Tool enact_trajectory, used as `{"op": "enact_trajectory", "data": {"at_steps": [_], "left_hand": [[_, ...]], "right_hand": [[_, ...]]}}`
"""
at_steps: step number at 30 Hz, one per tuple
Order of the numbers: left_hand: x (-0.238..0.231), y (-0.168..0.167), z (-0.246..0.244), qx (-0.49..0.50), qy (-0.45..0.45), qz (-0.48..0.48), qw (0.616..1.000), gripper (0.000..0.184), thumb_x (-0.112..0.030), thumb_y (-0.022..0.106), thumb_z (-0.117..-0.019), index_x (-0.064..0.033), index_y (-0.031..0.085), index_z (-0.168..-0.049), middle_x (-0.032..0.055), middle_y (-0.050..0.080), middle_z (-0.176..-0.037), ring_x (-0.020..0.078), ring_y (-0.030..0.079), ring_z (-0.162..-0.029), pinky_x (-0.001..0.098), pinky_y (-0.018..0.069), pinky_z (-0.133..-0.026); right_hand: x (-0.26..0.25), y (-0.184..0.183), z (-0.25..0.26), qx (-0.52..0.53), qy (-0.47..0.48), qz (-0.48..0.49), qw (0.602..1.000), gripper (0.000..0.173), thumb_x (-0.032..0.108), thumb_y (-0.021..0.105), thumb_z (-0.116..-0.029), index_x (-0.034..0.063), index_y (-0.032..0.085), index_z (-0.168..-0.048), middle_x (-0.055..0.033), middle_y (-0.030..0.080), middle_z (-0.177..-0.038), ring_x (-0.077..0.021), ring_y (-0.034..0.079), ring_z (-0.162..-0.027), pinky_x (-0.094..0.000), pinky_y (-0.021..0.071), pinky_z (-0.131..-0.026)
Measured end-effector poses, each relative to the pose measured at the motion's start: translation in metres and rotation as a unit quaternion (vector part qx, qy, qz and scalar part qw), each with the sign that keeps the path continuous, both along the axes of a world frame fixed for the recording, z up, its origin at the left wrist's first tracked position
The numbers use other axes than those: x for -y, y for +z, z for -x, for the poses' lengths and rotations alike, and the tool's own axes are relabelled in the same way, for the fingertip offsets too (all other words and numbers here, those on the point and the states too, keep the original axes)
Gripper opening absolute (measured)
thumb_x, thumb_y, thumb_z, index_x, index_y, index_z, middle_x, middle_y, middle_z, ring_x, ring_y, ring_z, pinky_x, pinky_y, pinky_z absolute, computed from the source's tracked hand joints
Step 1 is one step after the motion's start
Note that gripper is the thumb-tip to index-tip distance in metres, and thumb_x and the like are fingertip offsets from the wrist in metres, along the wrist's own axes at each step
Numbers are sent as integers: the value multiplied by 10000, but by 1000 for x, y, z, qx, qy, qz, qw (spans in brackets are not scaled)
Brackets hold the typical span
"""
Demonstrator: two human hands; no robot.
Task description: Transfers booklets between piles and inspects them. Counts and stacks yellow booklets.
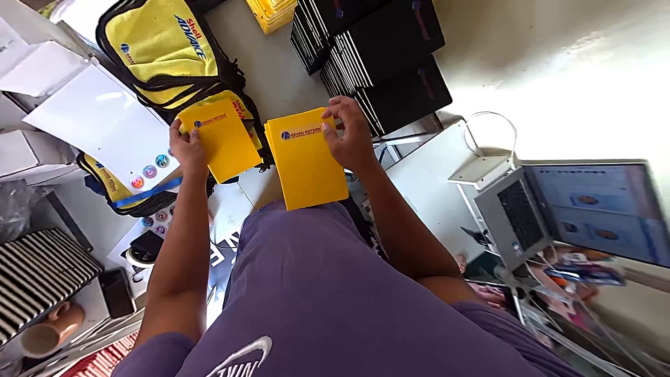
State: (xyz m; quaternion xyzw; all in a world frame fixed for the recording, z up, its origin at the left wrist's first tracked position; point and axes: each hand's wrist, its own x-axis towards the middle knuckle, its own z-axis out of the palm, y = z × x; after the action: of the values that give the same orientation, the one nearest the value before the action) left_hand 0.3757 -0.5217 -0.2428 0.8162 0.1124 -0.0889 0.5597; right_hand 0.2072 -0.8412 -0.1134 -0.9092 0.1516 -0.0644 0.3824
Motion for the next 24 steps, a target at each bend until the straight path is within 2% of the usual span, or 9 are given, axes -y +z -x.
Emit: {"op": "enact_trajectory", "data": {"at_steps": [1,3,4,5,10,14,19,24], "left_hand": [[0,-3,1,-13,-17,-40,999,565,-118,575,-1010,-25,384,-1534,210,645,-1302,247,678,-1128,422,566,-963],[2,-1,2,-20,-56,-114,992,748,-196,663,-949,0,303,-1575,291,477,-1489,380,520,-1355,530,457,-1109],[4,5,5,-3,-69,-135,989,792,-220,689,-922,2,305,-1577,316,396,-1541,419,445,-1412,558,409,-1144],[7,13,9,18,-81,-142,986,795,-223,695,-910,0,316,-1571,318,351,-1565,426,413,-1433,556,396,-1153],[29,53,35,98,-174,-95,975,646,-221,652,-953,-21,408,-1517,244,426,-1546,361,515,-1354,521,494,-1053],[53,82,50,164,-237,-50,956,550,-189,649,-954,-30,495,-1458,223,472,-1503,331,530,-1343,491,528,-1027],[88,113,62,203,-339,-53,917,426,-176,658,-953,-70,605,-1362,168,521,-1473,318,496,-1373,492,483,-1088],[123,116,76,228,-417,-101,874,351,-261,677,-945,-145,667,-1276,97,567,-1429,341,477,-1364,569,428,-1084]], "right_hand": [[-5,4,-1,-22,8,31,999,190,197,621,-987,110,686,-1143,-124,510,-1475,-216,592,-1263,-372,589,-934],[-12,10,0,-55,8,84,995,239,202,629,-978,99,676,-1189,-135,503,-1486,-243,605,-1235,-407,576,-945],[-14,12,1,-67,7,101,993,254,207,621,-987,92,668,-1208,-135,507,-1479,-250,601,-1244,-417,571,-961],[-15,13,2,-75,6,114,991,259,214,615,-996,85,662,-1216,-136,513,-1470,-254,601,-1243,-422,571,-963],[-20,12,4,-73,6,140,987,219,201,612,-996,83,670,-1171,-148,508,-1466,-267,626,-1202,-428,592,-912],[-22,14,1,-84,3,149,985,224,182,616,-990,90,669,-1187,-139,505,-1465,-271,634,-1182,-435,599,-891],[-23,18,-3,-108,5,151,983,222,160,623,-974,83,669,-1177,-146,509,-1452,-288,649,-1143,-450,605,-855],[-21,23,-7,-126,13,139,982,170,150,629,-969,87,675,-1119,-147,497,-1449,-292,666,-1072,-467,610,-812]]}}
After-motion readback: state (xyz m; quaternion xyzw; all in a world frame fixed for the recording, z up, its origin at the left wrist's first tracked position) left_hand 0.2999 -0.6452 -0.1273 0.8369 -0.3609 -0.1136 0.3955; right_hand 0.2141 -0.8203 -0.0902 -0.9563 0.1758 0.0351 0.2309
